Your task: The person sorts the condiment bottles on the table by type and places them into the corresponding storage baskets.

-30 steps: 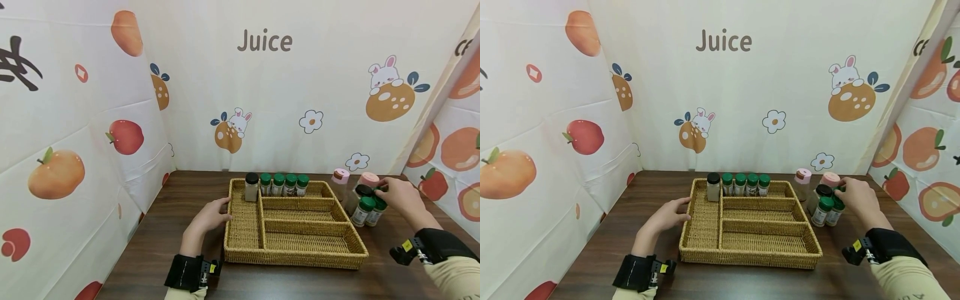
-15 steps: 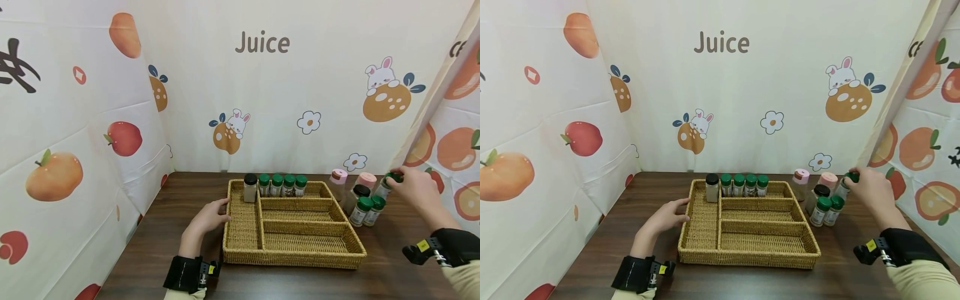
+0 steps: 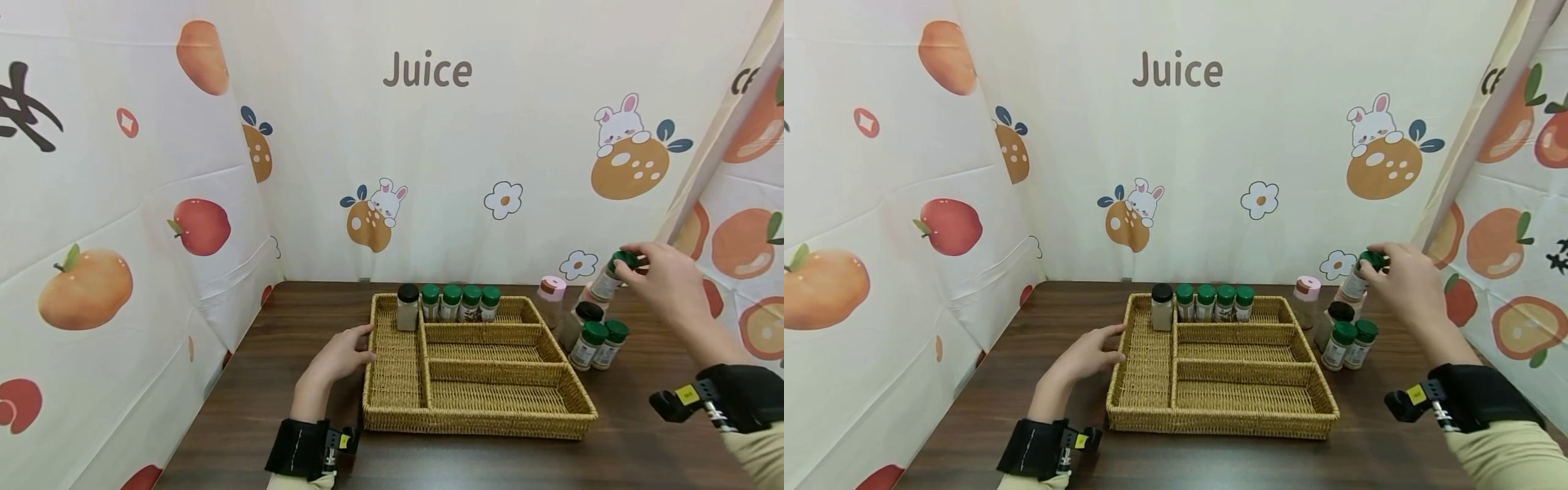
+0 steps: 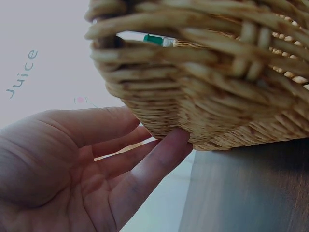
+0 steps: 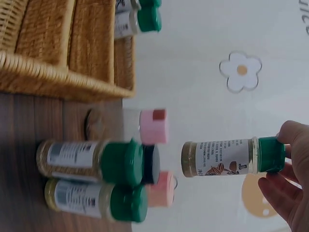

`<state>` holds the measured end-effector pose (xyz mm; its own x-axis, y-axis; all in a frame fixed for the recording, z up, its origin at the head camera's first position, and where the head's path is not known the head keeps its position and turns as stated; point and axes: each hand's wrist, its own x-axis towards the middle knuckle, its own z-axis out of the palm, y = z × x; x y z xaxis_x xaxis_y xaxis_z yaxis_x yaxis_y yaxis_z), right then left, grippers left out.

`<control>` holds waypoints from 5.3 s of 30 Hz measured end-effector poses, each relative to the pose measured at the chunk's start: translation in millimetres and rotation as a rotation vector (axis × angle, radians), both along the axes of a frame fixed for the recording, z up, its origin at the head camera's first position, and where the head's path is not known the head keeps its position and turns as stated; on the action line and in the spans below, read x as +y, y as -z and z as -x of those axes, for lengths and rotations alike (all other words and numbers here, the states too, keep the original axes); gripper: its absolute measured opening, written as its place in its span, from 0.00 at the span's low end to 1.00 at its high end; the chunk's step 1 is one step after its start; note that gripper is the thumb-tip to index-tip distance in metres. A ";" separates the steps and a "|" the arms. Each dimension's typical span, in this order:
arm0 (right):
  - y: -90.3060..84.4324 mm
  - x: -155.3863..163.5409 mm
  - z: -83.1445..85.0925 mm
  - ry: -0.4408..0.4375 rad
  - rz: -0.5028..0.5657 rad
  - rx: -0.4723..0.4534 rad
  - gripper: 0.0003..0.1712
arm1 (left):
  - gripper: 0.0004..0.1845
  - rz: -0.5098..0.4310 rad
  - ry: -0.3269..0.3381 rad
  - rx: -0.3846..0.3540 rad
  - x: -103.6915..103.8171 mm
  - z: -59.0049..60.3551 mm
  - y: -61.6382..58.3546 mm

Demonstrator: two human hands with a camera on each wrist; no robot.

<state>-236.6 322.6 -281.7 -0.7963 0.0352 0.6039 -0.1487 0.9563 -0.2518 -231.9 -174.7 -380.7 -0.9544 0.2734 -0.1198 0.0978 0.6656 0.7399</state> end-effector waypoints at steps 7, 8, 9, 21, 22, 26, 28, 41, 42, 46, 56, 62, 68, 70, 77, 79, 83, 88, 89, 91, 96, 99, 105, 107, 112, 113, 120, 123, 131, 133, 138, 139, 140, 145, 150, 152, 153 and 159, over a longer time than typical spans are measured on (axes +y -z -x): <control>-4.6 -24.1 2.1 -0.064 -0.037 -0.024 0.20 | 0.33 -0.020 0.002 -0.005 0.0 0.2 0.4; -4.5 -28.0 2.4 -0.080 -0.043 -0.030 0.19 | 0.33 -0.023 0.002 -0.006 -0.1 0.0 0.5; -4.0 -32.0 2.7 -0.100 -0.043 -0.036 0.19 | 0.33 -0.026 0.001 -0.006 -0.1 -0.1 0.6; 10.1 -73.7 13.2 -0.239 -0.094 -0.112 0.19 | 0.33 -0.019 0.000 0.001 -0.1 -0.5 1.0; 11.7 -76.5 14.7 -0.243 -0.098 -0.127 0.20 | 0.33 -0.018 0.000 0.001 -0.4 -0.4 0.9; 18.4 -84.1 20.2 -0.262 -0.093 -0.151 0.20 | 0.33 -0.023 0.003 0.004 -0.8 -0.2 0.5; 22.2 -86.7 22.6 -0.277 -0.084 -0.169 0.20 | 0.33 -0.027 0.004 0.005 -0.3 -0.4 0.4; 42.8 -90.8 37.3 -0.301 -0.055 -0.272 0.21 | 0.33 -0.029 0.020 0.011 0.7 1.7 1.6; 44.1 -90.8 38.4 -0.301 -0.056 -0.276 0.21 | 0.33 -0.024 0.020 0.013 0.7 2.4 1.7; 49.7 -91.4 43.1 -0.305 -0.072 -0.301 0.22 | 0.34 -0.013 0.022 0.011 0.6 3.8 2.9; 66.6 -97.5 55.5 -0.303 -0.116 -0.316 0.21 | 0.33 -0.013 0.033 0.019 2.7 1.0 3.0; 71.8 -105.3 60.8 -0.307 -0.104 -0.362 0.21 | 0.33 0.007 0.026 0.033 2.2 0.3 3.1; 75.3 -108.5 64.7 -0.302 -0.105 -0.391 0.21 | 0.33 0.014 0.018 0.038 0.5 -0.2 2.2; 75.3 -107.6 64.9 -0.302 -0.111 -0.392 0.21 | 0.33 0.009 0.015 0.037 0.0 -0.4 1.9; 71.9 -100.5 59.3 -0.321 -0.071 -0.436 0.22 | 0.32 0.007 0.012 0.031 -0.5 -0.2 2.1; 69.7 -98.5 56.2 -0.329 -0.051 -0.442 0.22 | 0.33 -0.001 0.012 0.027 -0.5 0.0 2.1; 65.9 -93.2 50.6 -0.346 -0.022 -0.449 0.22 | 0.33 -0.010 0.012 0.024 -0.7 0.3 1.9; 62.0 -84.7 44.4 -0.358 -0.041 -0.408 0.19 | 0.33 -0.005 0.010 0.023 -0.9 0.7 1.8; 61.5 -82.6 43.2 -0.357 -0.051 -0.394 0.18 | 0.33 -0.004 0.011 0.024 -0.9 0.8 1.9; 60.9 -78.3 40.7 -0.352 -0.063 -0.378 0.18 | 0.33 -0.003 0.011 0.027 -1.0 0.8 2.3; 61.1 -66.5 35.0 -0.345 -0.073 -0.366 0.17 | 0.33 -0.011 0.014 0.032 -0.8 -0.1 3.5; 60.4 -59.5 32.5 -0.354 -0.061 -0.373 0.18 | 0.33 -0.013 0.014 0.030 -0.8 -0.7 3.5; 57.8 -45.9 24.5 -0.344 -0.095 -0.326 0.19 | 0.32 0.004 0.008 0.038 -0.6 -1.6 3.0; 56.9 -41.8 21.7 -0.327 -0.110 -0.299 0.18 | 0.32 0.005 0.010 0.039 -0.5 -1.5 3.1; 55.6 -31.8 16.3 -0.292 -0.114 -0.312 0.17 | 0.32 -0.021 0.009 0.026 -0.8 -1.3 3.7; 55.3 -29.5 15.3 -0.289 -0.112 -0.318 0.17 | 0.32 -0.026 0.008 0.024 -1.0 -1.3 3.8; 55.8 -9.6 7.2 -0.201 -0.091 -0.343 0.16 | 0.33 -0.028 0.006 0.018 -1.3 -1.5 3.5; 56.6 -1.5 3.4 -0.149 -0.083 -0.352 0.16 | 0.33 -0.027 0.004 0.016 -0.9 -1.3 3.1; 59.8 12.6 -2.8 -0.072 -0.065 -0.394 0.16 | 0.32 -0.022 -0.001 0.017 -1.9 -1.1 3.8; 61.4 14.0 -3.8 -0.064 -0.062 -0.400 0.16 | 0.32 -0.016 -0.001 0.021 -2.3 -0.9 4.1; 64.5 16.9 -6.2 -0.053 -0.051 -0.406 0.17 | 0.33 -0.015 -0.001 0.017 -2.6 -0.5 4.2; 64.9 17.3 -6.8 -0.053 -0.049 -0.409 0.17 | 0.33 -0.015 -0.002 0.016 -2.7 -0.5 4.2; 65.3 17.7 -7.4 -0.053 -0.046 -0.413 0.17 | 0.33 -0.014 -0.004 0.015 -2.8 -0.6 4.0; 67.6 19.6 -9.5 -0.048 -0.028 -0.446 0.19 | 0.33 -0.010 -0.006 0.016 -3.1 -0.7 3.5; 70.6 22.2 -10.7 -0.045 -0.027 -0.461 0.20 | 0.33 -0.009 -0.003 0.021 -3.1 -0.7 3.4; 71.8 23.2 -11.2 -0.042 -0.025 -0.465 0.21 | 0.33 -0.010 -0.002 0.021 -3.0 -0.7 3.5; 72.3 23.7 -11.4 -0.038 -0.024 -0.466 0.21 | 0.33 -0.010 -0.002 0.021 -2.9 -0.7 3.6; 73.2 25.9 -13.3 -0.024 -0.014 -0.466 0.20 | 0.32 -0.025 0.001 0.016 -2.5 -0.6 4.1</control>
